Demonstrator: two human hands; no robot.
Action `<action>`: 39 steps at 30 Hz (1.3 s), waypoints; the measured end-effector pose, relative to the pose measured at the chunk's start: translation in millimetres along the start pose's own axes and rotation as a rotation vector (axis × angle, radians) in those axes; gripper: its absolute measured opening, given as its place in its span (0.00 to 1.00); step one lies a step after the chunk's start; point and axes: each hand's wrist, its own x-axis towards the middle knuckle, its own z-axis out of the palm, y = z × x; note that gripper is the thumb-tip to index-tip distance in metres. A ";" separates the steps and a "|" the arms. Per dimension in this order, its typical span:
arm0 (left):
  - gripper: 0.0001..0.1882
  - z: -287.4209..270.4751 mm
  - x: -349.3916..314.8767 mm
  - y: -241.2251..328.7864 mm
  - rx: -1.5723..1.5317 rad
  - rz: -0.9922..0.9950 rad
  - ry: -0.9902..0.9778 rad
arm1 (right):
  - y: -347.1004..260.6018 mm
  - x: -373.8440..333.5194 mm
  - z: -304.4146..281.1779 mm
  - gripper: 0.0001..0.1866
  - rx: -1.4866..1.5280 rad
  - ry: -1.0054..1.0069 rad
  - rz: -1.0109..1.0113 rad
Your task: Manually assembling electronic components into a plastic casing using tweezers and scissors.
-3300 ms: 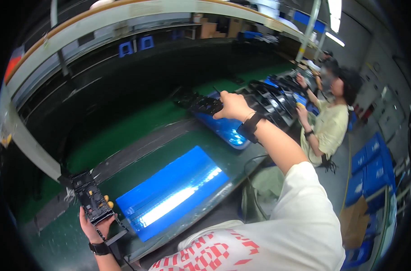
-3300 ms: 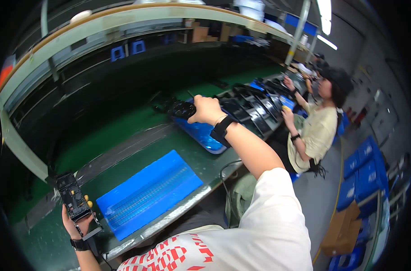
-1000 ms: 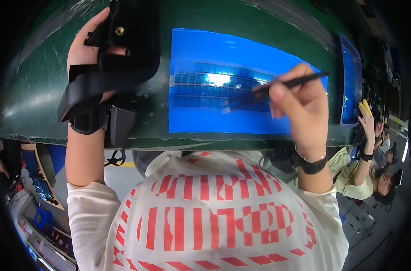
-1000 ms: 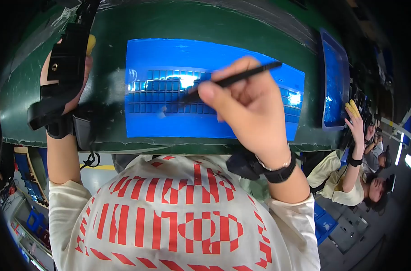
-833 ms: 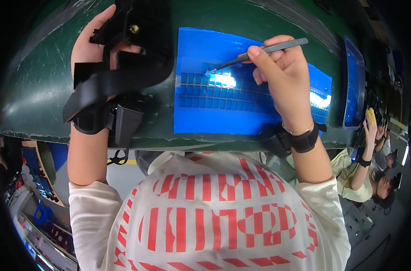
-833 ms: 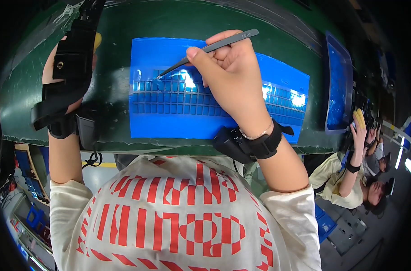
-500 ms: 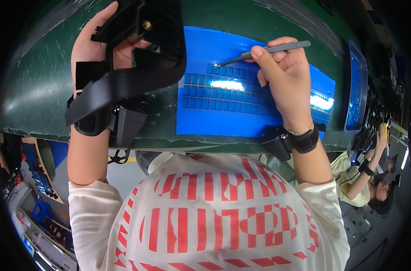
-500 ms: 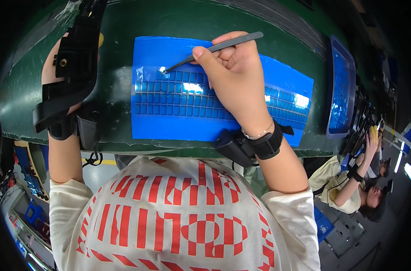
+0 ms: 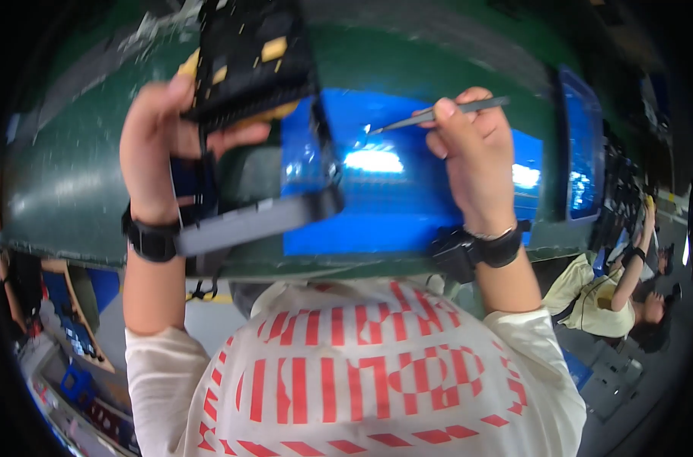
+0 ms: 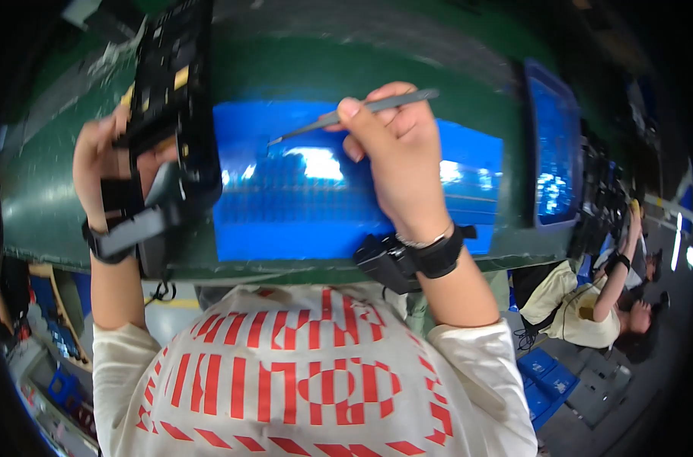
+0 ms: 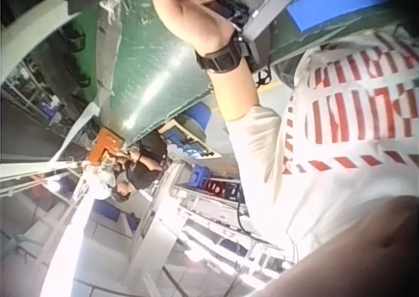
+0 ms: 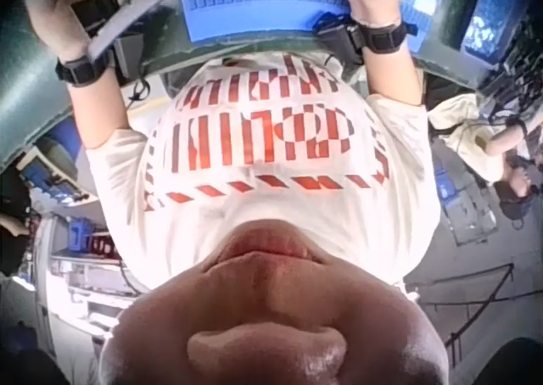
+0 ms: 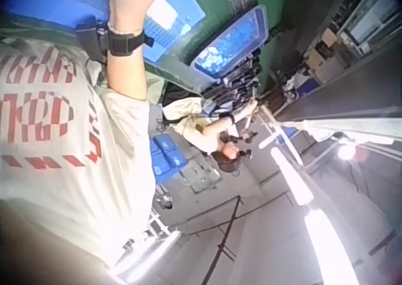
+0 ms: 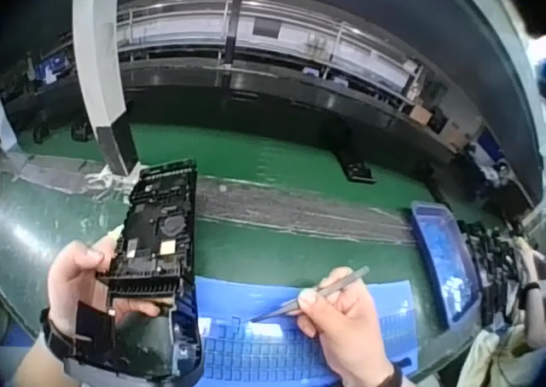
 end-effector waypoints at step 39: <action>0.48 59.4 -21.8 -40.5 0.377 -0.051 -0.259 | -25.2 -7.2 39.3 0.14 -0.224 -0.145 -0.192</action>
